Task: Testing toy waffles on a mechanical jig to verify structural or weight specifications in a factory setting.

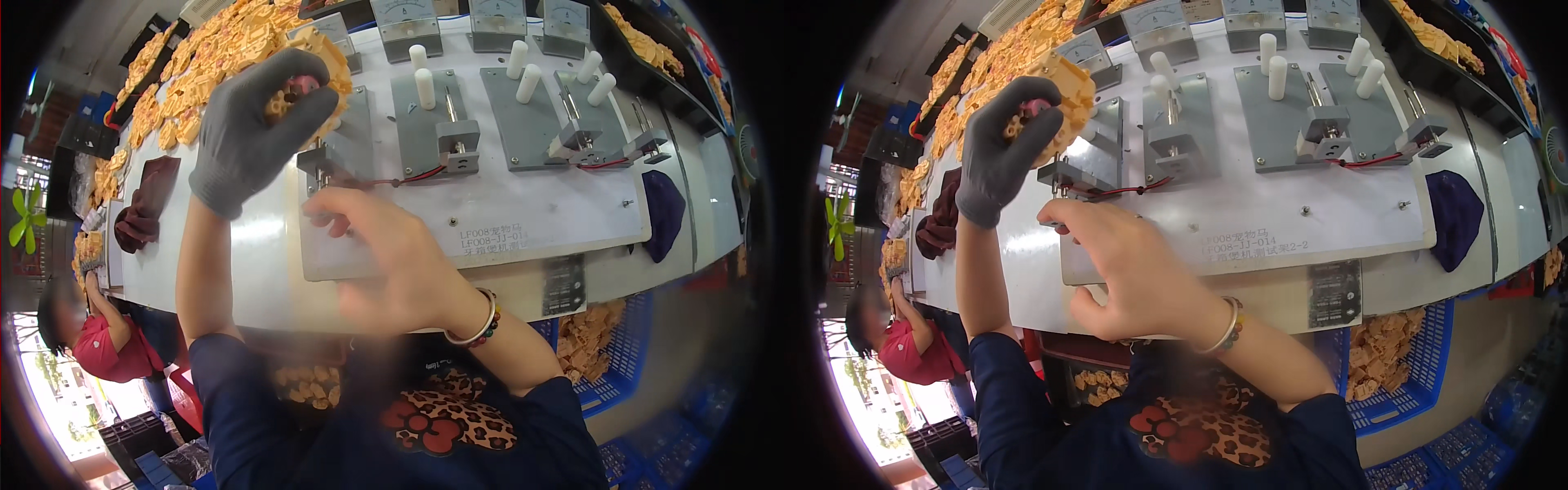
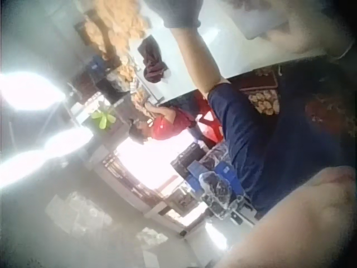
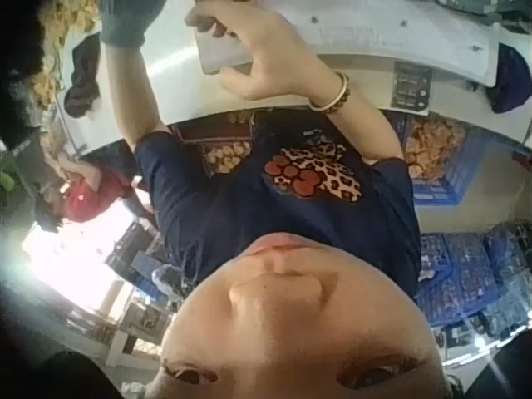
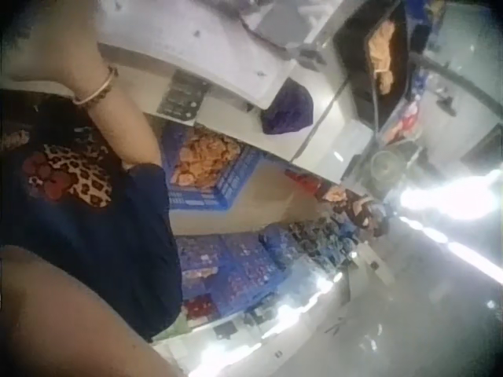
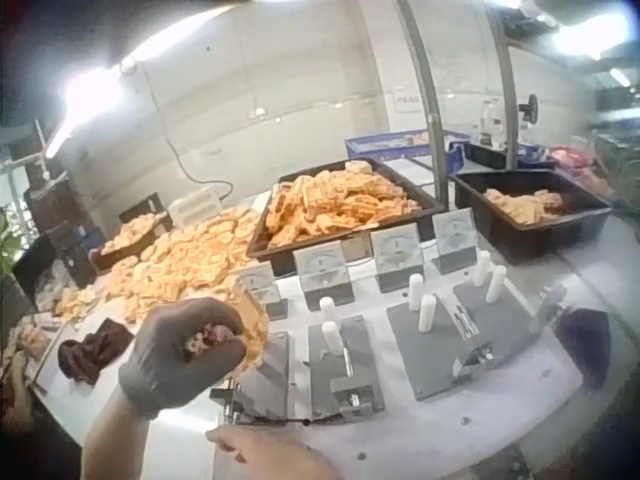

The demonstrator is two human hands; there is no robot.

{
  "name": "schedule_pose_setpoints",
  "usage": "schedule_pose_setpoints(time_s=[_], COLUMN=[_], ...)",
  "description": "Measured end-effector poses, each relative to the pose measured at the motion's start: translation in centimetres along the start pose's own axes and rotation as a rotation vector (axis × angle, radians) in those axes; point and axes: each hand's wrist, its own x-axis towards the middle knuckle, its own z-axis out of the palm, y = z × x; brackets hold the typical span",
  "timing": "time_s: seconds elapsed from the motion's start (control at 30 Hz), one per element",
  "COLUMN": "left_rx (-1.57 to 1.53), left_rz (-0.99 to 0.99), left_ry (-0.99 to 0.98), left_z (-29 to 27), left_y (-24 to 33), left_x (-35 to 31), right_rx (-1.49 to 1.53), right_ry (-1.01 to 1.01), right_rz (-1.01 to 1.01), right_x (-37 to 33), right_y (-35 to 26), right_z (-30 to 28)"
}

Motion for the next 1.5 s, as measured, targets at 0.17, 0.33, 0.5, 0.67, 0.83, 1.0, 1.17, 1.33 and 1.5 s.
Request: schedule_pose_setpoints(time_s=[0.17,0.33,0.5,0.67,0.83,1.0,1.17,1.33,1.5], left_rx=[0.101,0.274,0.062,-0.004,-0.205,0.792,0.621,-0.847,-1.660], left_rz=[-0.162,-0.089,-0.295,-0.283,-0.318,-0.268,-0.708,-0.709,-0.525], left_ry=[0.055,-0.163,-0.366,-0.169,0.529,0.172,0.068,0.569,0.040], left_z=[-0.2,-0.6,0.2,-0.6,-1.6,0.5,0.6,-1.8,-5.5], left_y=[1.2,0.8,0.0,-3.5,-15.6,-26.5,-25.4,-19.0,-12.0], left_x=[1.1,0.6,0.0,-1.7,0.5,1.0,0.0,-2.5,-5.2], right_rx=[-0.005,0.001,0.015,0.015,-0.027,-0.023,-0.039,0.032,-0.481], right_ry=[0.024,0.022,0.012,0.010,0.045,0.012,0.051,0.209,0.418], right_rz=[-0.009,-0.021,-0.011,-0.017,0.103,0.127,0.050,-0.103,-0.077], right_x=[0.0,0.0,-0.1,-0.2,-0.4,-0.6,-1.0,-1.3,-2.3], right_y=[0.2,0.2,0.0,0.1,0.2,0.4,1.0,0.2,-1.8], right_z=[0.2,0.1,0.0,0.2,1.1,0.6,0.5,-0.2,-4.8])
